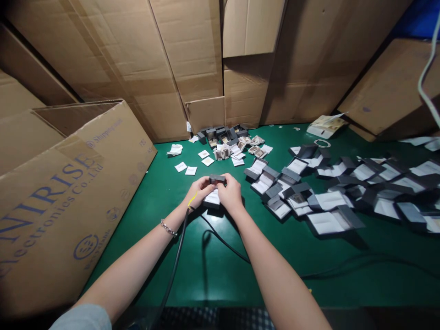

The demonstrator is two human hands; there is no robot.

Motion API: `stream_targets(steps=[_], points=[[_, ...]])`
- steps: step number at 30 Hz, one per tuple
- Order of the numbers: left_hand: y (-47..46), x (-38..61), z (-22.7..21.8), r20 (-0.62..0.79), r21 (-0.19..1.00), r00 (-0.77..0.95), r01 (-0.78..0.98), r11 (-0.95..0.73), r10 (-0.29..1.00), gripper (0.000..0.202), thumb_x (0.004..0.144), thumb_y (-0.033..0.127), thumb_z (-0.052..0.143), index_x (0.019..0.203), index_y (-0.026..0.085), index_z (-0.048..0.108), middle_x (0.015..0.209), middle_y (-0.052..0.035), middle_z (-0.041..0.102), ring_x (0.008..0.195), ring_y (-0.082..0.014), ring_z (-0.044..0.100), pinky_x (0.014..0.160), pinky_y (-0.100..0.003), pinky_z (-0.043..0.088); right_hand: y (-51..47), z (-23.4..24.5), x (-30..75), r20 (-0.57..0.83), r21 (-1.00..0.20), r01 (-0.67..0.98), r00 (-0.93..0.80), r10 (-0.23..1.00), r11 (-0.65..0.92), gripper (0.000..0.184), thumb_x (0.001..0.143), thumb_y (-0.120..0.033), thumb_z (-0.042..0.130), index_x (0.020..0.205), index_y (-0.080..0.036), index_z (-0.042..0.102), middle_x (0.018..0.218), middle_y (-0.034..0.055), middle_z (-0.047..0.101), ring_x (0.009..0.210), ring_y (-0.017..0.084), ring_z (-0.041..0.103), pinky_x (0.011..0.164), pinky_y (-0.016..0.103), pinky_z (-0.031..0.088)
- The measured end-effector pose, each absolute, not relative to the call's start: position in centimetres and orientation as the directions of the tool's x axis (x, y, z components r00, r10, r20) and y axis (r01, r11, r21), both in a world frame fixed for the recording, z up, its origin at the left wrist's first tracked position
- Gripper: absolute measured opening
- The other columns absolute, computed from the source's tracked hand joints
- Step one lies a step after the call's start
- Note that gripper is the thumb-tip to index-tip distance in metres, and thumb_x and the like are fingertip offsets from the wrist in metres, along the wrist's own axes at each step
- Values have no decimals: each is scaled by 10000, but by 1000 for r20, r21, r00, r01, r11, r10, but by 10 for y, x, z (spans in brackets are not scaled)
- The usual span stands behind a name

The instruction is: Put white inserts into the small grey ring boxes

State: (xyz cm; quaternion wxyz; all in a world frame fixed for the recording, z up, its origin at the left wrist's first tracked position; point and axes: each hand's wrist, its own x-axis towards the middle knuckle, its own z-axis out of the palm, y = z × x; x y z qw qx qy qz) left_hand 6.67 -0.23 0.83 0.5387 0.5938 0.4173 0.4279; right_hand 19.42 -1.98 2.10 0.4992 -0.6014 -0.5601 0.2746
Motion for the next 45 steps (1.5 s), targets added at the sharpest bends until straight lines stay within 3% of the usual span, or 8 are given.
stream_targets(steps=[4,8,15,21,27,33,38,45], points=[[-2,68,10,48,999,247,-1,-50,968,298,728,230,601,1007,125,610,1009,-93,655,889,-175,595,802,-289,460,-18,20,197,207,-941,323,313,927,101,171,669,-258,470,749,-191,605,762,45,659,729,201,580,707,325,449],[-3,69,13,-73,997,222,-8,76,972,350,750,244,577,1085,144,575,1195,-129,568,914,-178,592,691,-261,490,-10,15,212,222,-954,280,430,875,105,237,675,-252,473,847,-171,615,861,71,657,814,213,582,782,346,439],[-3,70,9,-103,994,249,62,90,963,276,743,254,579,988,135,623,959,-102,641,813,-140,606,651,-231,478,-7,15,225,293,-896,436,425,857,90,294,699,-231,445,933,-167,611,924,91,651,846,229,568,797,381,430],[-3,70,5,-12,983,283,179,-41,959,240,744,246,556,942,161,663,825,-50,672,738,-133,604,688,-241,472,-10,15,223,461,-762,619,313,831,190,361,699,-160,432,1032,-171,572,1021,110,618,964,242,547,873,402,418],[-4,70,4,48,957,297,259,-129,954,260,762,250,510,950,163,668,869,-56,681,777,-153,600,735,-259,469,-17,23,218,625,-488,814,73,777,316,396,741,-142,450,1126,-167,536,1138,127,562,1102,261,471,962,432,361],[-1,68,0,114,975,261,157,-159,959,246,717,152,500,903,162,661,929,-47,678,859,-164,594,819,-274,448,-35,30,194,666,-348,799,-157,729,490,307,794,-154,431,1059,-188,583,1129,117,582,1092,250,485,981,453,357],[8,63,0,-10,986,-13,-165,8,1000,222,668,94,469,839,125,608,861,-64,652,783,-141,603,772,-274,466,-41,28,174,537,-276,718,-436,722,639,347,783,-117,409,1082,-169,578,1044,110,630,996,220,550,891,382,449],[14,61,3,-108,940,-153,-337,51,982,190,652,85,426,769,116,573,708,-23,589,600,-83,563,615,-215,455,-38,13,166,267,-86,909,-373,889,407,389,843,-238,422,1209,-157,526,1296,152,502,1217,296,424,1011,504,293]])
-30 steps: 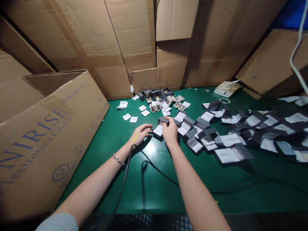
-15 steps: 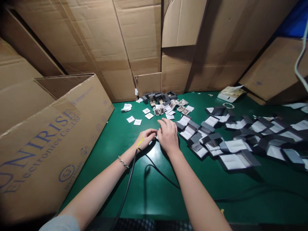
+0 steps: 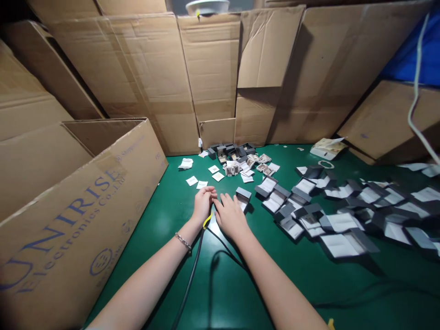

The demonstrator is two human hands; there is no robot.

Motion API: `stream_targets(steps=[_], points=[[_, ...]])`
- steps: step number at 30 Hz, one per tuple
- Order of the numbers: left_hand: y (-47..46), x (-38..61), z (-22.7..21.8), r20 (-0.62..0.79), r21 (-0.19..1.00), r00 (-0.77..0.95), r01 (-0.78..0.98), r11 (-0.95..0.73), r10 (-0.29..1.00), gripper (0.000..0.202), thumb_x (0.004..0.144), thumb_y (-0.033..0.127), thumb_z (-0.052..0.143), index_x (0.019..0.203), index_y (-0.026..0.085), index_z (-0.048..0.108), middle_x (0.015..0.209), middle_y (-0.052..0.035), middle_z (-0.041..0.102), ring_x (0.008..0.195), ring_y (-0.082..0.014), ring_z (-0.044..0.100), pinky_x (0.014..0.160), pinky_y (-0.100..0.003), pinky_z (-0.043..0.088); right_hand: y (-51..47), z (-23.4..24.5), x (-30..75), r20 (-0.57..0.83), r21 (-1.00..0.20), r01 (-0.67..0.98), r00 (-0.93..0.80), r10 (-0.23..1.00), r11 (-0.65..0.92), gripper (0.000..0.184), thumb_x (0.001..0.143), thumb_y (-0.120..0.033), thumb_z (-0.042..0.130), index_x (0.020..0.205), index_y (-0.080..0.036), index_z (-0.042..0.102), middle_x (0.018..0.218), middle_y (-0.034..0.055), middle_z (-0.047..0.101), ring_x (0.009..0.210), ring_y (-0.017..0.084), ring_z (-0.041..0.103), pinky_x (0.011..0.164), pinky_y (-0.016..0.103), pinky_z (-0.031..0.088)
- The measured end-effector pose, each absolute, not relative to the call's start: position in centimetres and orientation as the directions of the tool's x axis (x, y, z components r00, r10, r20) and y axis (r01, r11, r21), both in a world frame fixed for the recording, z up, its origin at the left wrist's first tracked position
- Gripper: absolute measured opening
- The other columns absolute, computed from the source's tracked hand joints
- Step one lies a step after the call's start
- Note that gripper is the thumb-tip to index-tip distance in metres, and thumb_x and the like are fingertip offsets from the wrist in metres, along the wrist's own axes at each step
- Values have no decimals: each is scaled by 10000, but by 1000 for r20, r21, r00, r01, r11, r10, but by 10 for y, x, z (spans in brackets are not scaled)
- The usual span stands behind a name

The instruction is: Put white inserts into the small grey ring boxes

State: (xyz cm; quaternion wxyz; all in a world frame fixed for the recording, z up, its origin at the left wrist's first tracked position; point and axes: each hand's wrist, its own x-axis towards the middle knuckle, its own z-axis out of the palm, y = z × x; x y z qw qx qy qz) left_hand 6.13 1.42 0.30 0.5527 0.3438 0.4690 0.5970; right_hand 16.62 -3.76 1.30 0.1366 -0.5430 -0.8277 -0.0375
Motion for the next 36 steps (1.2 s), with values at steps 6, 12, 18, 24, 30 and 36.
stream_targets(steps=[6,12,18,24,30,36], points=[[13,63,-1,-56,972,-64,-231,39,996,174,688,109,434,766,122,589,710,-21,591,579,-82,560,594,-216,453,-37,14,171,176,-11,950,-304,936,311,379,870,-301,408,1173,-126,554,1228,150,563,1104,274,525,1008,455,305],[13,66,-5,-10,993,-1,-114,9,1000,206,721,96,413,783,127,607,712,-21,603,571,-73,559,594,-206,446,-41,17,182,163,35,963,-269,949,267,378,874,-278,393,1175,-120,558,1223,165,565,1085,267,546,987,448,328],[10,70,-5,-10,1000,48,-16,11,999,230,736,107,407,792,140,627,712,-15,622,571,-71,557,563,-191,439,-53,16,210,176,24,969,-247,953,247,344,875,-293,393,1099,-142,606,1144,144,619,1030,256,584,966,461,367],[8,71,-4,17,996,83,84,-24,996,240,735,113,415,790,147,646,698,-6,637,582,-75,566,579,-189,439,-64,16,240,312,41,943,-327,892,331,324,889,-286,369,1023,-154,632,1122,117,625,1034,233,578,938,419,420],[8,70,-4,24,993,99,115,-35,995,246,729,122,416,796,152,651,696,-5,642,586,-83,569,585,-196,437,-86,31,267,351,184,971,-211,912,154,286,884,-274,392,979,-157,634,1001,88,643,783,195,633,621,300,505],[8,70,-4,42,984,113,170,-61,993,254,739,136,414,805,162,657,735,-11,658,644,-95,585,629,-206,447,-93,32,272,324,269,960,-165,932,77,258,882,-283,414,1003,-195,625,1012,41,636,572,126,611,419,246,421]])
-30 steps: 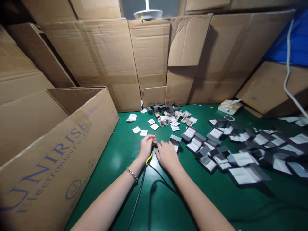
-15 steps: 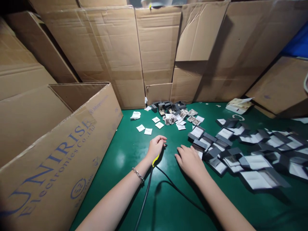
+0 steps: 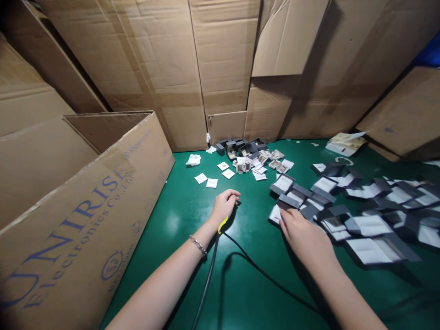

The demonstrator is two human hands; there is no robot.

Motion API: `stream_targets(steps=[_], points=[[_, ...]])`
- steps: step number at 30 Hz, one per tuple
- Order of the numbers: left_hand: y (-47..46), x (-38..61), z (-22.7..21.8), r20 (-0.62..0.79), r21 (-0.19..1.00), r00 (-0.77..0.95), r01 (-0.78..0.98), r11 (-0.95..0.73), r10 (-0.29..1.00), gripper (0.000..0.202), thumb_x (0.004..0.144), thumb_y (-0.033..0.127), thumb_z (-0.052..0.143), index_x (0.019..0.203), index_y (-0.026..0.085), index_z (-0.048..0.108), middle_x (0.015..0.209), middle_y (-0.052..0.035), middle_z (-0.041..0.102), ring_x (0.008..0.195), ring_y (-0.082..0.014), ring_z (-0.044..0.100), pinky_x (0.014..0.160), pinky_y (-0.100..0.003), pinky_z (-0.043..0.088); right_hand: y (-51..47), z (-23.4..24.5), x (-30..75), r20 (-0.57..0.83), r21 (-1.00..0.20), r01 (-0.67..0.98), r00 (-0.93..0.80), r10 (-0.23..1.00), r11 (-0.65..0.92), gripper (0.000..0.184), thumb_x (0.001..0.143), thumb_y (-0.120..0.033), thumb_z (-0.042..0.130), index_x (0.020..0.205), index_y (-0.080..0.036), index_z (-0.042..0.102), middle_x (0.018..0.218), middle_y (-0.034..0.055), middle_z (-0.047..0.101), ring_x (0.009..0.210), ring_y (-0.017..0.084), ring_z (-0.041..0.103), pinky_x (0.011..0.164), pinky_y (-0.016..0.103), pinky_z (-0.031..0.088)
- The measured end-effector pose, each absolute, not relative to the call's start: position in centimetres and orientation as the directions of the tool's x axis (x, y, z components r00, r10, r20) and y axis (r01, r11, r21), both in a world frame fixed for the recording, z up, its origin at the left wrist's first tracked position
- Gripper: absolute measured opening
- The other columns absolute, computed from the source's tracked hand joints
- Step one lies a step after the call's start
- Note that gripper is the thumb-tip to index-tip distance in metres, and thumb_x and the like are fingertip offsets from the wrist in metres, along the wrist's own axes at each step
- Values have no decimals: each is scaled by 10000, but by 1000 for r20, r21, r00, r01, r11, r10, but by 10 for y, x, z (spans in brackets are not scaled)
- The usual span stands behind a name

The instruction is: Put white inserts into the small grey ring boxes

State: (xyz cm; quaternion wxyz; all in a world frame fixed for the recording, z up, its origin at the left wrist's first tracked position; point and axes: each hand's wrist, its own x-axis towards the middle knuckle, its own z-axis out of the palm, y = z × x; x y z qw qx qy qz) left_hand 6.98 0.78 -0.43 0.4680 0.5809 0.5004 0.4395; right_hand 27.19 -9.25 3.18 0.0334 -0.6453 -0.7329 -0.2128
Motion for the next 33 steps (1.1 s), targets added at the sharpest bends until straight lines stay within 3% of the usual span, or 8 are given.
stream_targets(steps=[10,16,22,29,33], points=[[7,70,-4,61,974,138,207,-89,989,258,750,148,413,822,169,660,789,-20,674,740,-121,613,719,-236,466,-87,23,269,328,232,971,-127,936,51,300,893,-279,381,1086,-180,587,1039,72,634,634,140,624,438,236,432],[6,70,-3,65,970,147,222,-97,987,257,758,152,415,837,171,659,811,-23,679,753,-122,615,755,-245,473,-87,23,272,423,211,971,-197,884,115,300,892,-246,367,1042,-154,609,1029,84,664,701,156,636,555,251,471],[5,69,-2,88,963,159,238,-125,983,263,758,151,408,831,172,660,813,-24,680,777,-127,613,756,-242,465,-86,32,275,493,247,961,-235,838,125,294,901,-270,379,983,-126,623,943,81,680,739,158,624,600,244,431],[4,69,0,98,953,164,270,-140,982,255,761,159,421,835,174,664,821,-23,682,791,-134,617,792,-257,465,-88,43,265,526,255,967,-128,841,-13,290,889,-290,392,908,-167,654,956,77,647,711,164,560,528,264,337],[4,69,1,96,951,167,274,-140,981,257,764,158,419,836,175,665,827,-26,682,798,-137,619,791,-258,469,-85,53,263,516,294,954,-104,850,-62,288,877,-297,393,872,-170,651,964,109,621,724,196,521,561,293,327]])
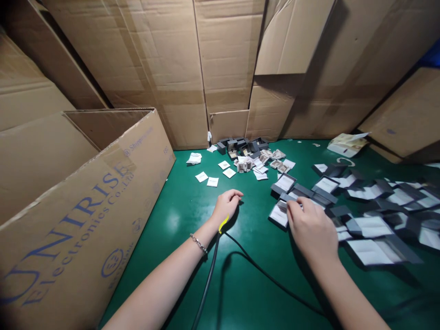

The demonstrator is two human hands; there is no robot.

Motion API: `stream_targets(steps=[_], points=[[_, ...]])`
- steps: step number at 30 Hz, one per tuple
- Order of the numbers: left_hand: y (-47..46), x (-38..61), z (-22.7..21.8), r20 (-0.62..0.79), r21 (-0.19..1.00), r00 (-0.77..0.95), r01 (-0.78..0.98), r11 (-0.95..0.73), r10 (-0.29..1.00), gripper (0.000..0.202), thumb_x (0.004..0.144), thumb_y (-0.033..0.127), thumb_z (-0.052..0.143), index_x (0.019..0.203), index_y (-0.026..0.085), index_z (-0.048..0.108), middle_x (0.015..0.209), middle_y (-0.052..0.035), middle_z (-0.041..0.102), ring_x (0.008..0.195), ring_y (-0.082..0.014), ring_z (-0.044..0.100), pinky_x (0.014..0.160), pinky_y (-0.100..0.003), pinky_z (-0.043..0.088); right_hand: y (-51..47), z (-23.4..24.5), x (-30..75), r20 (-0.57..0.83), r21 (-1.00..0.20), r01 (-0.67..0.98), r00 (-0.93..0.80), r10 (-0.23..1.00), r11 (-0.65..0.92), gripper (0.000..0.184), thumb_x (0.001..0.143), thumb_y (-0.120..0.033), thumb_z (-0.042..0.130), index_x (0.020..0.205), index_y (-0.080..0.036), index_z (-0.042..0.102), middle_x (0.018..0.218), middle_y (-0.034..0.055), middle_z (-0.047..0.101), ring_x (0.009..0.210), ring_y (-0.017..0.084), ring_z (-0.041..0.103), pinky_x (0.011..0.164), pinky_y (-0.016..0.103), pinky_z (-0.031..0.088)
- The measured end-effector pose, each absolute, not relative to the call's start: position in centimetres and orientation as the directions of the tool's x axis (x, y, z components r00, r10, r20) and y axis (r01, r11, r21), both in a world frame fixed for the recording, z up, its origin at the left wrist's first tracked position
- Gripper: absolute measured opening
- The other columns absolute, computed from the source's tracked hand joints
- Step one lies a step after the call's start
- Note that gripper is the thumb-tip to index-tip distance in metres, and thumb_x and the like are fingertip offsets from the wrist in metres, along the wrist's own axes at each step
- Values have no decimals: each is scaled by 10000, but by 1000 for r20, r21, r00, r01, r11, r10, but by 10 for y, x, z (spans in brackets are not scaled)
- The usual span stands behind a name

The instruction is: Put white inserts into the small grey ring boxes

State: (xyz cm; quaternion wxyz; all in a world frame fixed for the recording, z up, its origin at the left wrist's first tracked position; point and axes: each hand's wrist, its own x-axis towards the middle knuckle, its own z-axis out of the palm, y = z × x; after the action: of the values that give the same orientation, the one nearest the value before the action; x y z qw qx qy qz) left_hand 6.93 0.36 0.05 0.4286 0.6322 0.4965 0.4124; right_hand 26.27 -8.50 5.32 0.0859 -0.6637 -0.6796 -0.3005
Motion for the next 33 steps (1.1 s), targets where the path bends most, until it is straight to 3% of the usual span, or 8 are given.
stream_targets(steps=[5,8,11,18,24,28,33], points=[[4,69,0,100,951,170,275,-144,980,255,766,161,423,842,177,666,832,-27,683,816,-144,620,803,-267,468,-71,56,268,531,282,957,-91,842,-74,295,881,-291,390,1045,-163,599,1115,130,599,880,260,527,757,397,346],[4,69,0,94,950,173,278,-140,980,253,770,170,425,845,180,667,830,-25,684,813,-144,621,800,-266,470,-59,52,275,516,228,973,-102,851,-22,295,889,-274,365,1017,-190,617,1040,121,645,860,262,539,907,559,216],[4,69,0,89,949,169,284,-135,982,253,767,170,426,842,179,667,829,-25,684,805,-142,621,796,-266,470,-47,48,279,450,183,983,-66,890,-20,314,884,-260,351,995,-183,634,922,132,678,787,260,544,918,631,109],[4,69,0,104,946,173,287,-151,980,262,762,171,416,838,179,666,825,-28,681,803,-147,615,787,-269,464,-21,54,281,266,81,997,-5,964,-17,343,783,-149,387,998,-218,644,953,107,678,854,281,591,895,667,189],[3,69,3,89,938,183,316,-145,979,264,759,161,419,845,180,669,825,-26,684,797,-146,616,772,-262,464,0,62,280,43,-63,986,-152,987,154,390,718,-131,416,981,-288,657,968,16,696,885,230,618,926,642,247],[3,69,4,96,934,178,325,-150,979,266,756,152,420,838,184,671,815,-22,685,792,-145,616,763,-257,463,5,65,272,8,-29,980,-199,980,199,410,697,-82,415,925,-298,679,1006,16,679,926,220,592,937,654,209],[3,69,4,101,931,188,328,-159,977,265,757,151,423,843,181,672,825,-27,685,805,-153,618,781,-269,462,10,62,269,74,69,973,-226,971,221,410,684,-51,424,826,-307,712,944,31,666,885,212,564,937,646,177]])
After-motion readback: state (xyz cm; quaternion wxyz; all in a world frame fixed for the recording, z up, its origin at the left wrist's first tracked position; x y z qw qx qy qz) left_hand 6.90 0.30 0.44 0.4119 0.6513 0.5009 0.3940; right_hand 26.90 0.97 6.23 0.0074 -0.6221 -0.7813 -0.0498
